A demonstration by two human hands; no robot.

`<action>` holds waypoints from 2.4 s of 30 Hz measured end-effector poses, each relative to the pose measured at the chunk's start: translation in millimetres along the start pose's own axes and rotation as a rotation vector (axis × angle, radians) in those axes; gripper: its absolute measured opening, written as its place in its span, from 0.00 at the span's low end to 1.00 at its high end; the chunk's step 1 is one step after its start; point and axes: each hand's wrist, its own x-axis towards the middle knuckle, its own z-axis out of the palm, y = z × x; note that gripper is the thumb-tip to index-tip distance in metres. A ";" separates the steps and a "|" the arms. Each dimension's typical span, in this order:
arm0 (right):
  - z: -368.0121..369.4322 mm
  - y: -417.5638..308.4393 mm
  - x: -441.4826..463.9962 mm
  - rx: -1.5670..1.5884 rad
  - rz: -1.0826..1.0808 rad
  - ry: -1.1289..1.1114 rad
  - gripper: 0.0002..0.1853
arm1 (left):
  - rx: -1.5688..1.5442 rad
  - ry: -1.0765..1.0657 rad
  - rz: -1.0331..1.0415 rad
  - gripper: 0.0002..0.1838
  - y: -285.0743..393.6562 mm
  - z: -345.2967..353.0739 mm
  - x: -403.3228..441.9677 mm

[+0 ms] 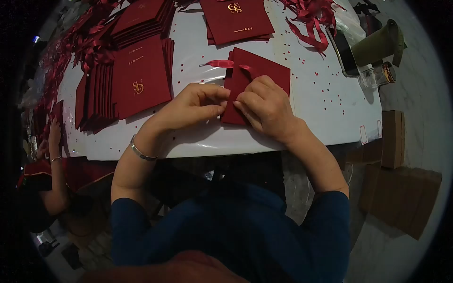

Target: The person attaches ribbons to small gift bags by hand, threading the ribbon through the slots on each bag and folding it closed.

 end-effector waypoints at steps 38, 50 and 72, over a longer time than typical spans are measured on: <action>-23.2 21.7 -29.8 0.007 0.207 -0.257 0.60 | 1.265 0.417 0.325 0.09 13.2 -5.0 -15.6; -32.2 26.4 -30.1 0.004 0.198 -0.341 0.62 | 1.150 0.136 0.391 0.08 1.9 4.4 -4.5; -45.5 85.2 -21.8 -0.508 0.042 -0.036 0.19 | -0.730 -0.441 0.727 0.18 23.3 -8.1 -45.5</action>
